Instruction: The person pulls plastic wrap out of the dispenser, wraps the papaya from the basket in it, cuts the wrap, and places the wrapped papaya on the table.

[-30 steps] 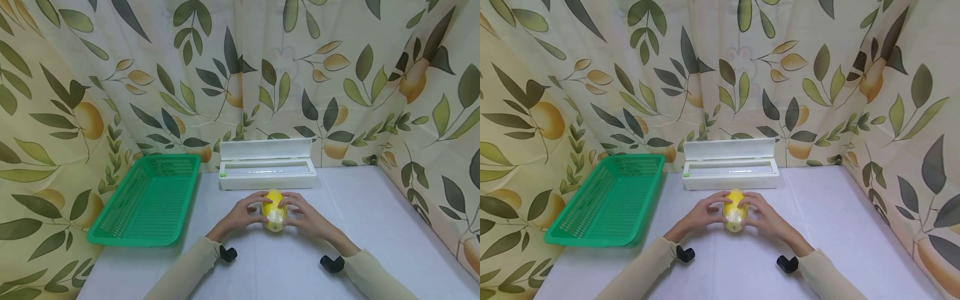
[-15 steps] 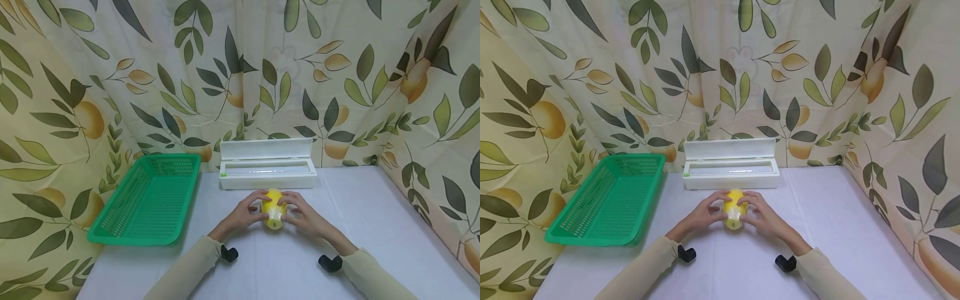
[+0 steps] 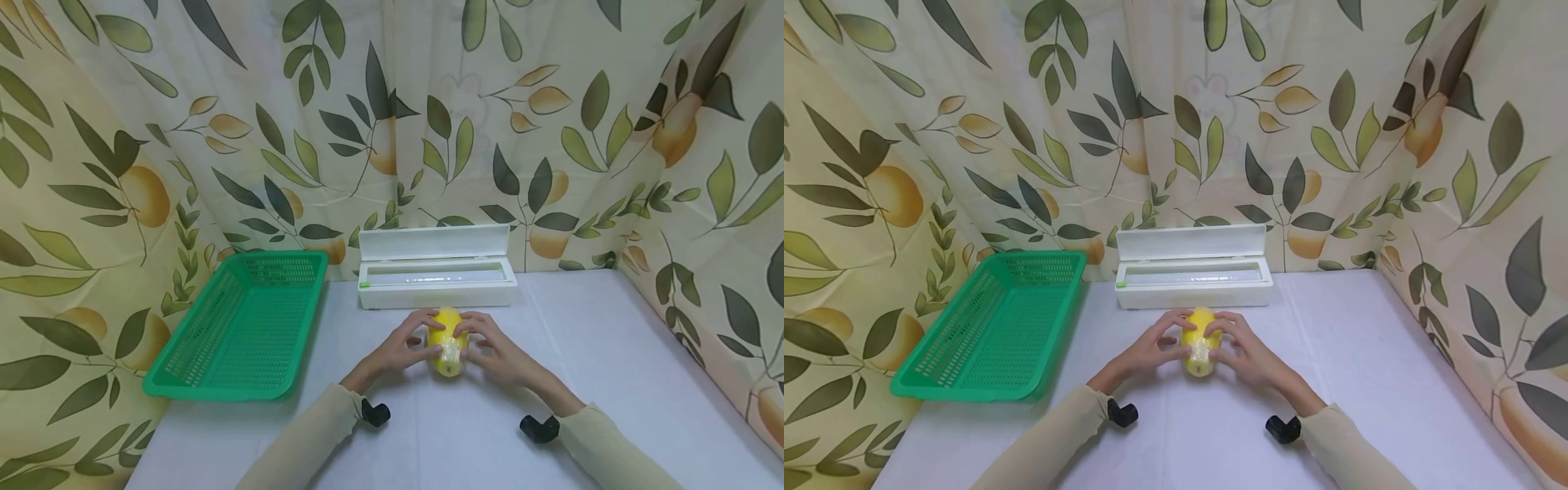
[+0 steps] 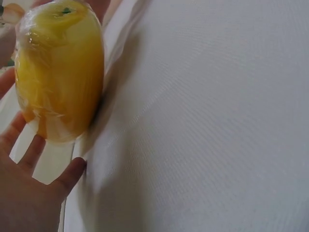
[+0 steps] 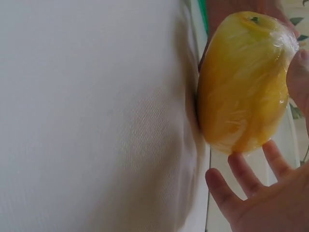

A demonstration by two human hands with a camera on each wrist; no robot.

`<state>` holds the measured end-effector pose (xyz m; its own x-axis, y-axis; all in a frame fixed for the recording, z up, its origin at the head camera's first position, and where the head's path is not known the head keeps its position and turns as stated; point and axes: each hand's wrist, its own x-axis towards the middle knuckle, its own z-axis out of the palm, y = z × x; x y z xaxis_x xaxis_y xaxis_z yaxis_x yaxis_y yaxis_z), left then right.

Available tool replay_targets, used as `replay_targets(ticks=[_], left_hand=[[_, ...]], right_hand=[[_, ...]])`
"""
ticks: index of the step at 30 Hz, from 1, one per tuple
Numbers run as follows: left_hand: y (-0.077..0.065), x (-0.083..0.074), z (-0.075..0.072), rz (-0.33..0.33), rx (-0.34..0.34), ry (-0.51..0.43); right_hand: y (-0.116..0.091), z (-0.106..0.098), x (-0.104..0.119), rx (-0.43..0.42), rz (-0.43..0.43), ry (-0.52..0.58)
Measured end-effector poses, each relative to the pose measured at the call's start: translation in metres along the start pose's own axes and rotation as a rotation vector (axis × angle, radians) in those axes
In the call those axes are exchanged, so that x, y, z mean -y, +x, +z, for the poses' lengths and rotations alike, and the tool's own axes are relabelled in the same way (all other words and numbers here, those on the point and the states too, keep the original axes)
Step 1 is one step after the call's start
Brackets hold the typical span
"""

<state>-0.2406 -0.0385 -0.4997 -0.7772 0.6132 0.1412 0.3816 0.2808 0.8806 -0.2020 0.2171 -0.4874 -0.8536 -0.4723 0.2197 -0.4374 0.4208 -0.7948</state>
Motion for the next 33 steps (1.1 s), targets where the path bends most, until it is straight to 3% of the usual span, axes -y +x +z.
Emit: replay_targets(ticks=[8,22,33], left_hand=[[0.003,0.002,0.006,0.018,-0.057,0.020],[0.003,0.000,0.008,0.055,-0.091,0.048],[0.002,0.001,0.008,0.029,-0.101,0.058]], right_hand=[[0.003,0.007,-0.002,-0.052,0.011,-0.017],[0.004,0.005,0.004,-0.010,0.011,-0.030],[0.010,0.012,0.005,-0.060,0.026,-0.047]])
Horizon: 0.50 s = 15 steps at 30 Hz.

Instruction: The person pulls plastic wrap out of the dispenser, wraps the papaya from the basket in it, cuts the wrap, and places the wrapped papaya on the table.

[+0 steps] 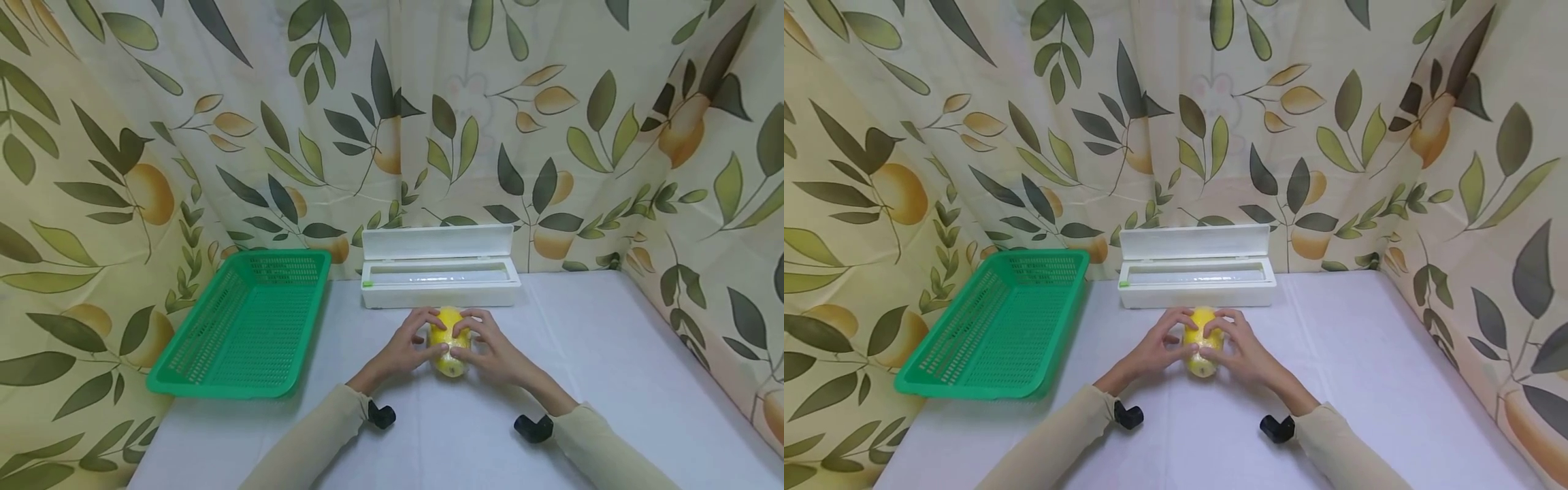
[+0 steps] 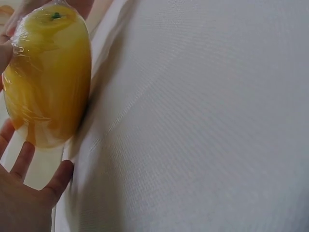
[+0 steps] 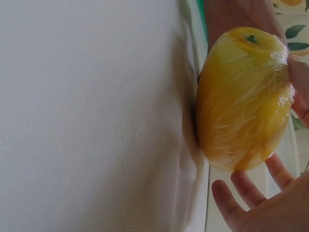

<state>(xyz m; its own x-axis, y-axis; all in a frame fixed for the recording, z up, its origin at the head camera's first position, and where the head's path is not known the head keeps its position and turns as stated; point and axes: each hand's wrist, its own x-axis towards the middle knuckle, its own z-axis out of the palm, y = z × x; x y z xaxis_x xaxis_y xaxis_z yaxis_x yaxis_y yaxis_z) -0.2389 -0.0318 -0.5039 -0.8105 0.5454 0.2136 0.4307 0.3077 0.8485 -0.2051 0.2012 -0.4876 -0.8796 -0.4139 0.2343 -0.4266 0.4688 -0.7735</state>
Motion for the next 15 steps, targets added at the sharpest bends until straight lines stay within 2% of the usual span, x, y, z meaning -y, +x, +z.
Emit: replay_targets(ticks=[8,15], left_hand=[[0.0000,0.0012,-0.0015,0.010,-0.010,-0.013],[-0.0002,0.0039,0.0007,-0.003,-0.020,-0.022]], right_hand=[[0.0018,0.0028,-0.0011,0.008,0.041,0.011],[0.0017,0.0049,-0.0027,0.007,0.040,0.029]])
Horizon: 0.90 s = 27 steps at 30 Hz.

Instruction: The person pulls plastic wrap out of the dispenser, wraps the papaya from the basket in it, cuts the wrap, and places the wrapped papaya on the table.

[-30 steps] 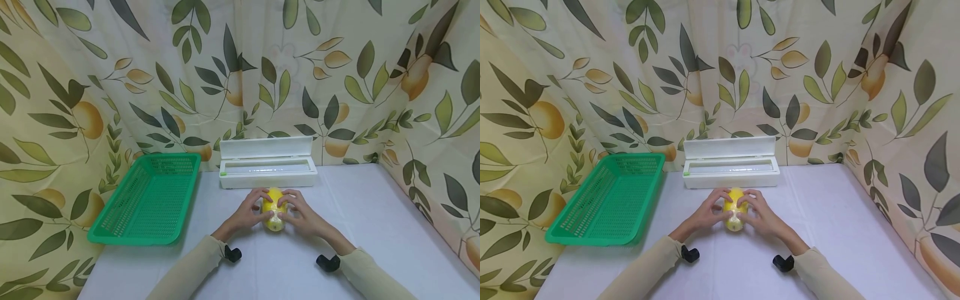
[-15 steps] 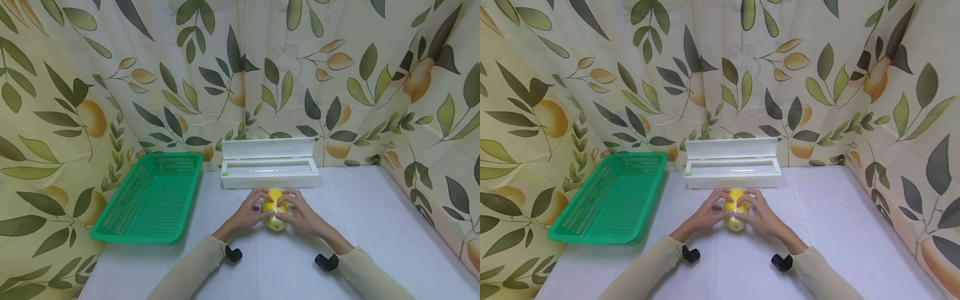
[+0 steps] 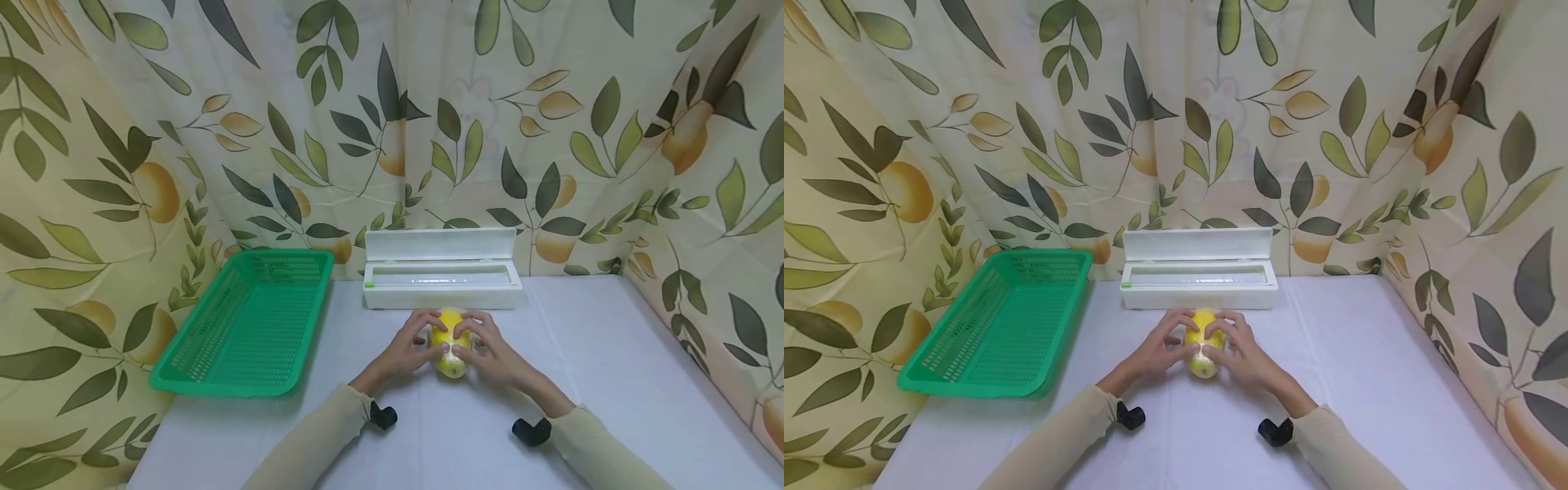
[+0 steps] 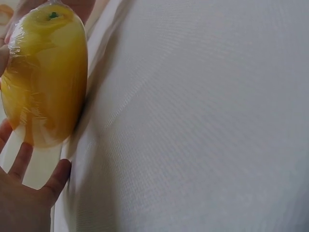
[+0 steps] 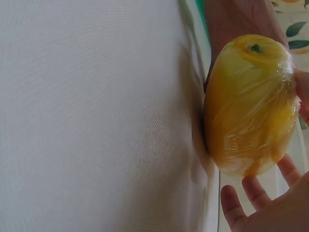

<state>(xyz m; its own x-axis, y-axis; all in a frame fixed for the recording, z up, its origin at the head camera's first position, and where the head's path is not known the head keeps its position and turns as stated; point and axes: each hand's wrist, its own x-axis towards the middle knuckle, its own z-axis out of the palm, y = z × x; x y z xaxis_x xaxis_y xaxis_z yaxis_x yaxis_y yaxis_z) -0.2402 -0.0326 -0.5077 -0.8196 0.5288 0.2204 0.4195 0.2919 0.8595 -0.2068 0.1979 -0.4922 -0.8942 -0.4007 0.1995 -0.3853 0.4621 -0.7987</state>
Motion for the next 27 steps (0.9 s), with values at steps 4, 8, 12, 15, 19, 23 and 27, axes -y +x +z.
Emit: replay_targets(ticks=[4,8,12,15,19,23,27], left_hand=[[-0.0007,0.0004,0.0019,0.007,0.006,0.008],[-0.0019,-0.0011,0.0018,0.028,0.006,0.024],[-0.0025,-0.0030,0.0002,0.034,0.007,0.024],[-0.0028,-0.0035,-0.0008,0.029,0.010,0.022],[-0.0030,-0.0026,-0.0012,0.020,0.015,0.024],[-0.0025,-0.0011,-0.0013,0.023,0.011,0.015],[-0.0019,-0.0013,-0.0017,0.027,0.000,0.017]], right_hand=[[-0.0029,0.0003,0.0006,-0.031,0.003,-0.045],[-0.0046,-0.0011,0.0041,-0.081,0.014,-0.094],[-0.0033,-0.0039,0.0063,-0.092,0.034,-0.130],[-0.0015,-0.0050,0.0058,-0.052,0.064,-0.132],[-0.0001,-0.0046,0.0047,0.014,0.107,-0.109],[0.0012,-0.0045,0.0028,0.032,0.109,-0.098],[0.0034,-0.0041,0.0000,0.023,0.101,-0.105]])
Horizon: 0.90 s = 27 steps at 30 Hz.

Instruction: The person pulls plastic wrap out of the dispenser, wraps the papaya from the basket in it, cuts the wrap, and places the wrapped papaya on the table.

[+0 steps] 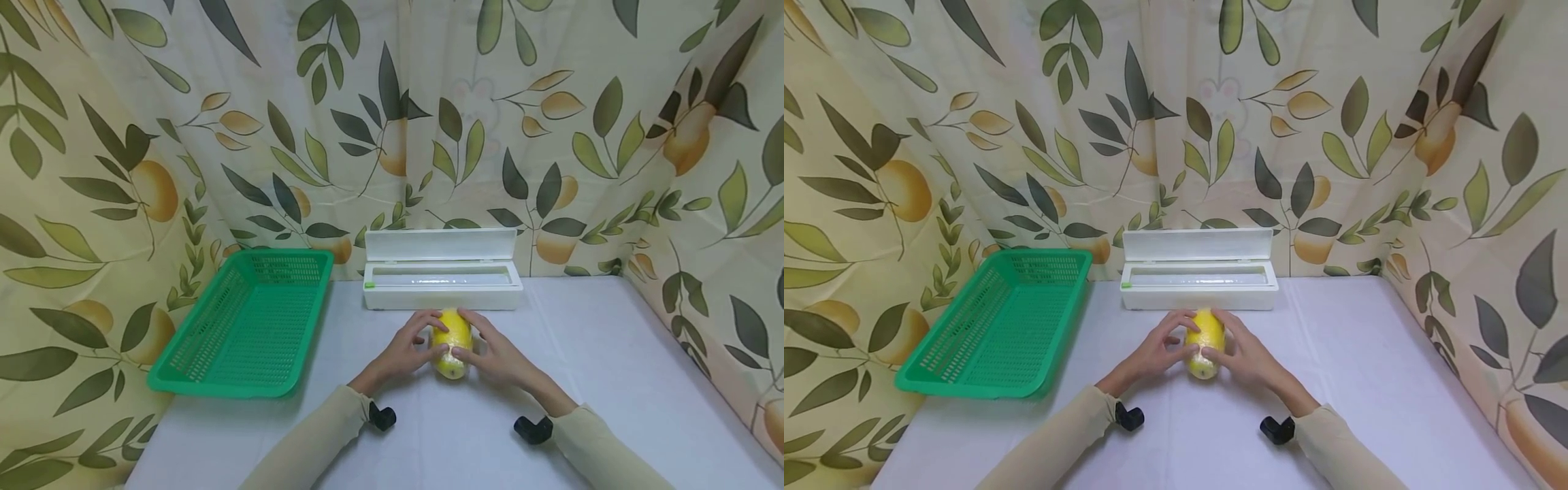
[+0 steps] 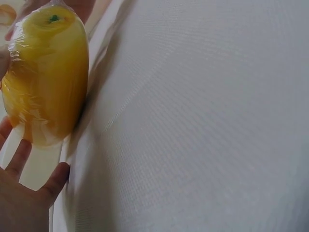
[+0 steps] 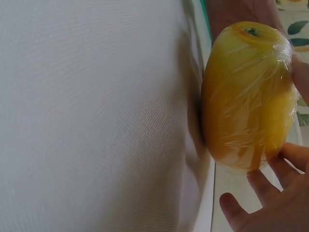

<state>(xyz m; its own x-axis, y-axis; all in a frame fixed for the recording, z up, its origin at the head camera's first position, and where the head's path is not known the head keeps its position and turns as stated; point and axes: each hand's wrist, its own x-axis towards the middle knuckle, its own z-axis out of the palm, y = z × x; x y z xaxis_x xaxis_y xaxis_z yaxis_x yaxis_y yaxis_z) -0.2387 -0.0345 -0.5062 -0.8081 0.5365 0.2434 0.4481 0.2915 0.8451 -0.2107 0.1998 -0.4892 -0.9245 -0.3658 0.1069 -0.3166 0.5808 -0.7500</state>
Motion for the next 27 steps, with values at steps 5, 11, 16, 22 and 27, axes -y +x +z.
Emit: replay_targets(ticks=[5,11,16,22,27], left_hand=[[0.001,-0.001,-0.002,0.019,-0.024,0.039],[0.002,0.001,-0.006,0.088,-0.083,0.167],[0.005,0.003,-0.013,0.088,-0.120,0.279],[0.008,0.002,-0.023,0.054,-0.096,0.366],[0.005,0.003,-0.029,0.035,-0.096,0.368]], right_hand=[[0.003,0.000,-0.002,-0.004,-0.001,0.002],[0.005,-0.003,-0.002,-0.004,-0.040,-0.068],[0.006,-0.009,-0.003,-0.023,-0.080,-0.132],[0.006,-0.019,-0.003,-0.038,-0.127,-0.169],[0.003,-0.026,0.000,-0.045,-0.165,-0.239]])
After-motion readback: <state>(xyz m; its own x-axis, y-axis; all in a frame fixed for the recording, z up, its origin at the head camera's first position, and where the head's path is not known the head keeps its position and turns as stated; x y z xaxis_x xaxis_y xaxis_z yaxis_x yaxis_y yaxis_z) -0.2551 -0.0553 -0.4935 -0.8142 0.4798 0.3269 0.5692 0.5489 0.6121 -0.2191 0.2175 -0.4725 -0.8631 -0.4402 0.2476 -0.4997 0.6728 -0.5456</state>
